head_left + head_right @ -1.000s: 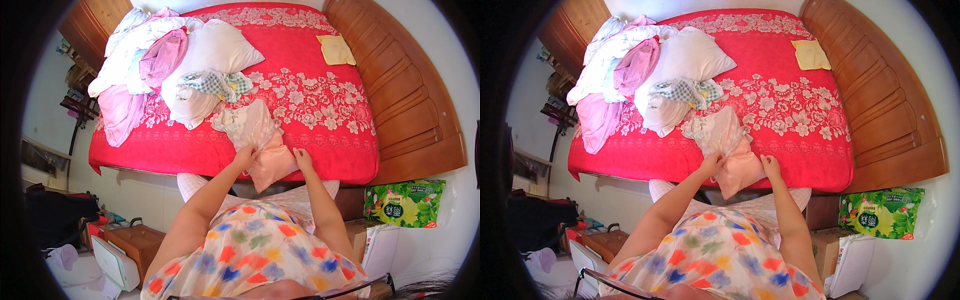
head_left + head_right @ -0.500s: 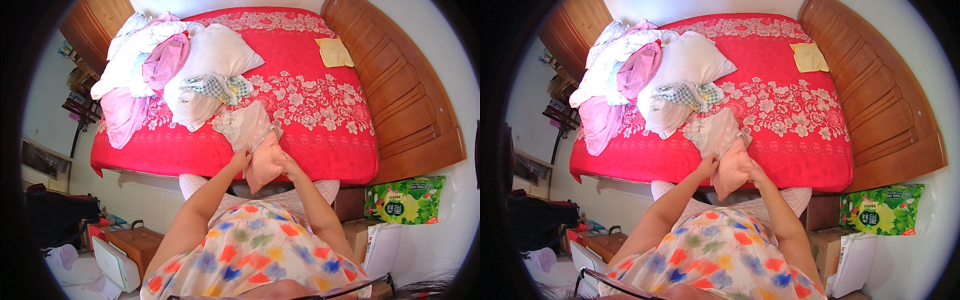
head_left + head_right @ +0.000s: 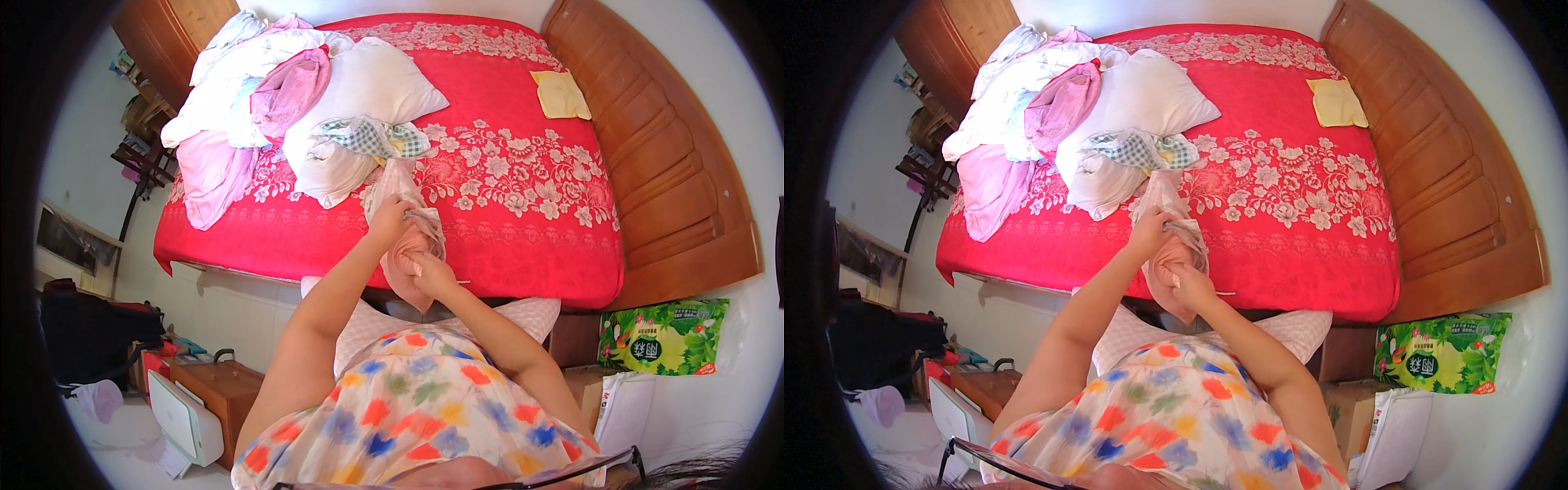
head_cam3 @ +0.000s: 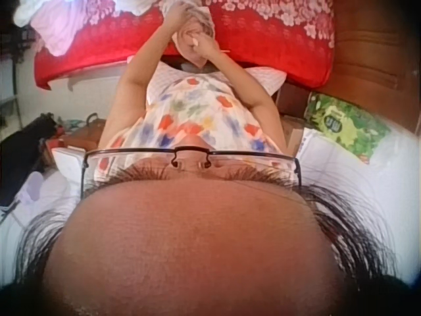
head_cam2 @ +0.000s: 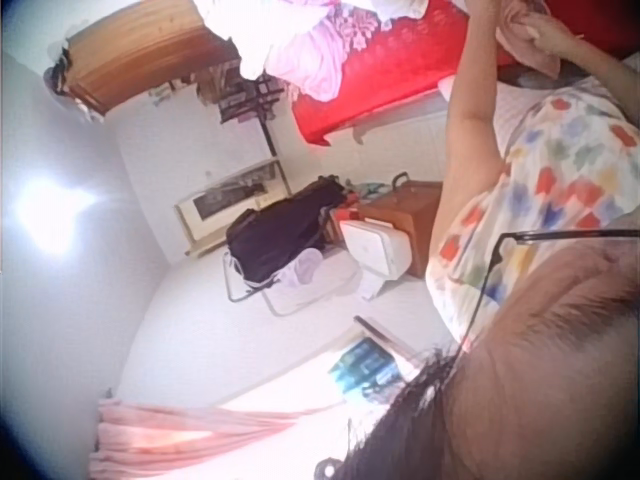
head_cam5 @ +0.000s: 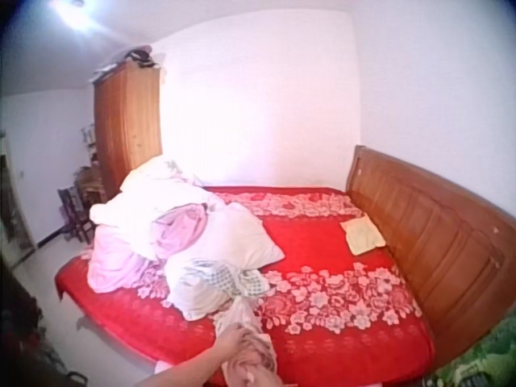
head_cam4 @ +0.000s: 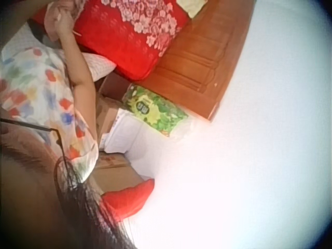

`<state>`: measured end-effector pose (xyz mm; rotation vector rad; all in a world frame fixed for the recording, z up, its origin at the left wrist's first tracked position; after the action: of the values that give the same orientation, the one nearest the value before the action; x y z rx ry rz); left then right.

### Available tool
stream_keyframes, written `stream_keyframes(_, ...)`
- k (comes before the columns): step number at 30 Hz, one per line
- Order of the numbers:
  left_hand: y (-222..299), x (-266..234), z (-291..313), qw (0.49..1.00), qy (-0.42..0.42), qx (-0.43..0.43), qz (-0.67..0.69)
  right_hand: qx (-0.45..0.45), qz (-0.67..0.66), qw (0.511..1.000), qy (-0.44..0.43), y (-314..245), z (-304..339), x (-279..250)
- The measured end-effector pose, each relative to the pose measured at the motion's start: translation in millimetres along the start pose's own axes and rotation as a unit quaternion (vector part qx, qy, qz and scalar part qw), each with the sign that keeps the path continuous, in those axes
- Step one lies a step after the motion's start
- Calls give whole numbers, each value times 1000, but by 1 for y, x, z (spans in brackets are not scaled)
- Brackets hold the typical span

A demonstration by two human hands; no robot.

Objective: The person folds clothes on a bed by hand. They place a white cloth inside a yellow top and fold it, then place a checkered cloth inside a pink garment and fold it, setting them aside on the bed.

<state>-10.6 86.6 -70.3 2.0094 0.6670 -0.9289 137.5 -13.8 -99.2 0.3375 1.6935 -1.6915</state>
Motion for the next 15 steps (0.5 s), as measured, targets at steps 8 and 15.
stream_keyframes(8, 25, 32, 10, 990, -115, 16, 77, 38, -53, 995, 77, 32, -1, -8)
stream_keyframes(15, 25, 48, 24, 979, -55, -113, 161, 136, -176, 954, 200, 52, 10, -24)
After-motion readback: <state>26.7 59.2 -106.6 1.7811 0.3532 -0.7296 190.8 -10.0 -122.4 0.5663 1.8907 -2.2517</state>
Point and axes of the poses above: each hand's wrist, its own z-axis away from the middle knuckle, its own x-axis out of the palm, y = z × x, the point moved 3 cm from there along -z, towards the middle knuckle, and after that the axes turned 9 degrees about x, right-handed, at the moved point
